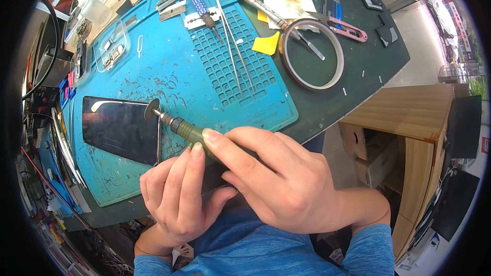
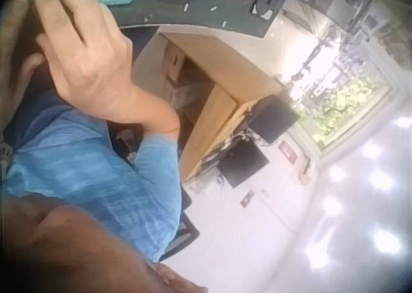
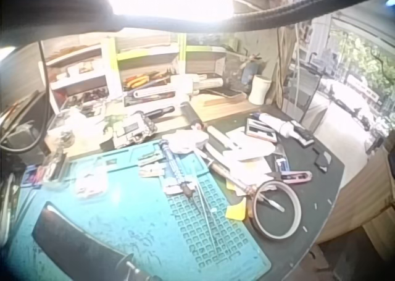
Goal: The person uses a rotary tool to grind a small area on the smartphone screen, then applies a liquid from a bottle and uses a hot air gun to heat the same spot. The person repeatedly handles the phone and tools while working on the screen.
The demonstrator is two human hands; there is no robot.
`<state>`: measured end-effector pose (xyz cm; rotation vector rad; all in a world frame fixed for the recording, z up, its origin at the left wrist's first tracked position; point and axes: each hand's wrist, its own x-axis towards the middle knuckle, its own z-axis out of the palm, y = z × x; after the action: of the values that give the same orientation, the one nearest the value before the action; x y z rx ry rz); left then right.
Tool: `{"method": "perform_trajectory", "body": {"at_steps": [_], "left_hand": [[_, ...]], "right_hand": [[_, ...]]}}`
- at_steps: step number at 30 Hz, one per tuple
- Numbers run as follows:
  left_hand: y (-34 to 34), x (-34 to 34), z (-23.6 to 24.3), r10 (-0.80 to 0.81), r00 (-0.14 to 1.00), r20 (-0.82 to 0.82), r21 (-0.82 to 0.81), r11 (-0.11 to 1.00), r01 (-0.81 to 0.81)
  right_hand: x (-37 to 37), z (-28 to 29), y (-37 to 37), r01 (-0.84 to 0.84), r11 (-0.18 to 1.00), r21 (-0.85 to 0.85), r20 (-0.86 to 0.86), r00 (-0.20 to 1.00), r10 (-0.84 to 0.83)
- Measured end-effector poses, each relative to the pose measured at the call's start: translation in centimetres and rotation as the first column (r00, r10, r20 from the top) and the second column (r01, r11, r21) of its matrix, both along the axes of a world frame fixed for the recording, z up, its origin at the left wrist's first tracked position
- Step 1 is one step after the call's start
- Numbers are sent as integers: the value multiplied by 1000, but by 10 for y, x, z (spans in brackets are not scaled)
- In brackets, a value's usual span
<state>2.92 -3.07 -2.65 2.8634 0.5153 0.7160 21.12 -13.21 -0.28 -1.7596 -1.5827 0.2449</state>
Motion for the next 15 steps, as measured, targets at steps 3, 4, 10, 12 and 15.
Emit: {"method": "perform_trajectory", "body": {"at_steps": [3, 4, 10, 12, 15], "left_hand": [[0, 1, -1, -4, 1000, 5, -1, 1000, 4], [0, 1, -1, -2, 1000, 1, -2, 1000, 2], [-1, 0, -1, -4, 1000, 3, 7, 1000, 4], [0, 0, 0, 0, 1000, -2, 3, 1000, 0], [-1, 0, -1, -1, 1000, 4, 5, 1000, 1]], "right_hand": [[1, -1, 0, -3, 1000, 2, 6, 1000, 3], [1, -1, 0, -5, 1000, 3, 7, 1000, 5], [1, -1, 0, -12, 1000, 7, 17, 1000, 12], [2, 0, 0, -16, 1000, 5, 16, 1000, 16], [3, 4, 1, -39, 999, -26, -5, 999, 39]]}}
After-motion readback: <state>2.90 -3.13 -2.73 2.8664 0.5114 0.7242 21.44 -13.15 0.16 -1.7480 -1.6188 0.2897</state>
